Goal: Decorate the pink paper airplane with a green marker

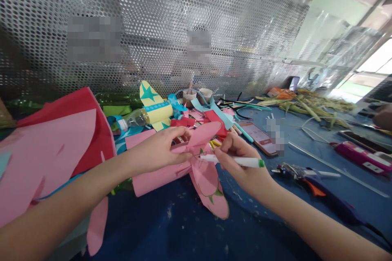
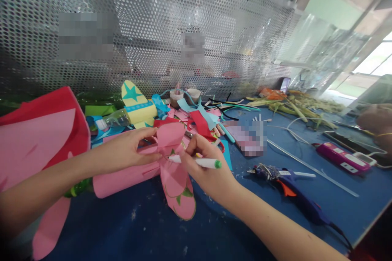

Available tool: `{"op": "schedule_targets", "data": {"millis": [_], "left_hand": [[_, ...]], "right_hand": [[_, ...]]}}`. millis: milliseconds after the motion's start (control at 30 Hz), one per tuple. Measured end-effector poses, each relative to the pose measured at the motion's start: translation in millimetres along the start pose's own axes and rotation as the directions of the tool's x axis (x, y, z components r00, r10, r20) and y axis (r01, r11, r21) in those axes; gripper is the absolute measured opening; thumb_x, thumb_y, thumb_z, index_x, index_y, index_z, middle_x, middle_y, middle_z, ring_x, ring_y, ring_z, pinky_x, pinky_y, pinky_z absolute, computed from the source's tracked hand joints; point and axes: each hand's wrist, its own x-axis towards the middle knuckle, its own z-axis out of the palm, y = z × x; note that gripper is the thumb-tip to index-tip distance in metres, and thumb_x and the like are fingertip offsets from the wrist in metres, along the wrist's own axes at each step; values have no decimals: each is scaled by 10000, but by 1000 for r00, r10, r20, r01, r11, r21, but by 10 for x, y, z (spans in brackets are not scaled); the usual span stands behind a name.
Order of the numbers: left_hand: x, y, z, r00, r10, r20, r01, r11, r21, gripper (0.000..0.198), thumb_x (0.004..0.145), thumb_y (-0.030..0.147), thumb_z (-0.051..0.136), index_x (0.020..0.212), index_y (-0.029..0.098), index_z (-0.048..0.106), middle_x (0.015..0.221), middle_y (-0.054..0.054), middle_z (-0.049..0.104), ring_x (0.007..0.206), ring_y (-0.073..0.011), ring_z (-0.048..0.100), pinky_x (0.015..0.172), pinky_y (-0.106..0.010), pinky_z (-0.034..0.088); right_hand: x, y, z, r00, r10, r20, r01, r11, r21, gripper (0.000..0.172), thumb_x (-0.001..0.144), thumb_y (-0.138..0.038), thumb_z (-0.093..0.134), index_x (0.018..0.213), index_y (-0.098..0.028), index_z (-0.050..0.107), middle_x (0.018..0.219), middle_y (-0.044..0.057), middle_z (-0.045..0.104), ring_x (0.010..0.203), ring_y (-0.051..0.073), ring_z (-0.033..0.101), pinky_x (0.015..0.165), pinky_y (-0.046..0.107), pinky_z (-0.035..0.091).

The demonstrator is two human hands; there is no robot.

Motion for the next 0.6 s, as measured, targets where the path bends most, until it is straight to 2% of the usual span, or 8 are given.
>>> {"op": "schedule_targets", "data": {"millis": [200,333,600], "left_hand": [[-13,0,0,1000,6,6,-6,1000,1,371,879,464,603,1096,163,596,1174,-98,657,1002,-257,619,826,-336,466],[-8,-23,11,1000,5,4,-5,1000,-25,403,841,476,632,1104,172,597,1187,-92,657,1009,-264,625,810,-336,479],[4,-33,20,1000,20,-5,-20,1000,-22,389,829,440,632,1111,175,602,1199,-96,659,1028,-263,625,844,-350,484]], "right_hand": [[-6,3,30,999,-5,37,6,1000,-7,235,867,-286,578,699,-238,421,612,-73,419,532,100,357,503,250,286],[-4,3,23,998,-14,53,15,999,-31,237,862,-261,571,693,-239,406,603,-80,394,528,97,327,495,248,265],[-20,4,20,997,-4,77,5,1000,-13,215,864,-260,574,713,-237,423,620,-77,413,528,94,331,491,243,266]]}}
